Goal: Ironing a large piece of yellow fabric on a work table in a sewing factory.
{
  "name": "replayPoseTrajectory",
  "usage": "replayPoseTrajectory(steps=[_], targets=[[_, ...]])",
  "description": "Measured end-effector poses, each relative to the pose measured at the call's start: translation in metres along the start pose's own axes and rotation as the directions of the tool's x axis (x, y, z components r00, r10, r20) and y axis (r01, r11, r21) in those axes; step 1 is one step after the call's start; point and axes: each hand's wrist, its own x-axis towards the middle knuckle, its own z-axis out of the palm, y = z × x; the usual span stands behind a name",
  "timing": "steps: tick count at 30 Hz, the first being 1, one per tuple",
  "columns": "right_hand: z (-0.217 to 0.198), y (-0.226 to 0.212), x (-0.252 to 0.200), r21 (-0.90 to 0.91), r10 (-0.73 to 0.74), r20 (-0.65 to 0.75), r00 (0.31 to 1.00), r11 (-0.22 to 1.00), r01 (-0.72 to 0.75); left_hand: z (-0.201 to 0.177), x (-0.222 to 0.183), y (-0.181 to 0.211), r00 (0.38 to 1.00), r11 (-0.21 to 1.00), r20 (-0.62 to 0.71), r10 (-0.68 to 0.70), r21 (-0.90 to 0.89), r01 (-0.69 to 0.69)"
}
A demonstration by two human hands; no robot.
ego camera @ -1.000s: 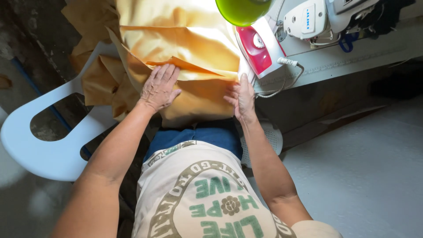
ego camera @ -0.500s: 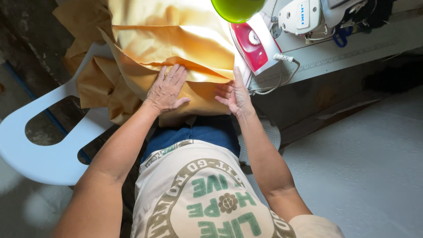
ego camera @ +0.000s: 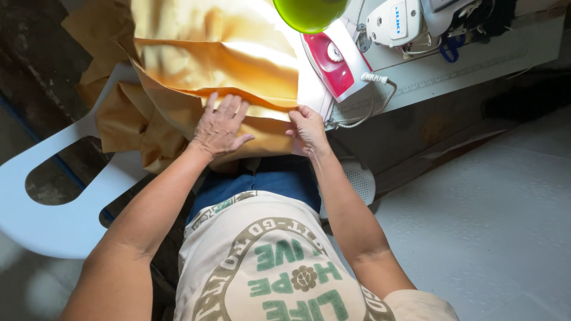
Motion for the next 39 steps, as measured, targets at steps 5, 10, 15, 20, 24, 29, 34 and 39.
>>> replayPoseTrajectory(steps=[5,10,15,20,24,29,34,39], targets=[[0.018,-0.021,-0.012,-0.093,-0.056,-0.122,0.991,0.995,0.045,0.012,0.017,0.022,0.997,0.997,-0.031,0.073,-0.022,-0.074],[0.016,-0.007,0.009,-0.201,-0.162,-0.179,0.97,0.972,0.125,0.024,0.031,0.035,0.998,0.997,-0.014,0.054,-0.059,-0.055],[0.016,-0.005,0.009,-0.207,-0.167,-0.198,0.966,0.97,0.125,0.023,0.032,0.036,0.998,0.997,0.017,0.055,-0.057,-0.054],[0.015,-0.012,0.003,-0.169,-0.142,-0.214,0.967,0.98,0.106,0.022,0.029,0.035,0.998,0.995,0.017,0.067,-0.074,-0.065],[0.013,-0.01,-0.005,-0.131,-0.129,-0.176,0.976,0.986,0.107,0.023,0.026,0.034,0.996,0.996,0.019,0.085,-0.033,-0.085],[0.013,-0.004,-0.004,-0.149,-0.108,-0.183,0.977,0.986,0.081,0.021,0.022,0.033,0.994,0.994,0.03,0.102,-0.039,-0.1],[0.003,0.015,0.026,-0.386,-0.182,-0.274,0.944,0.92,0.065,0.022,0.024,0.034,0.995,0.995,0.029,0.098,-0.029,-0.097],[0.019,-0.031,-0.021,-0.695,-0.322,-0.228,0.919,0.714,0.078,0.021,0.025,0.035,0.995,0.995,0.043,0.093,-0.043,-0.091]])
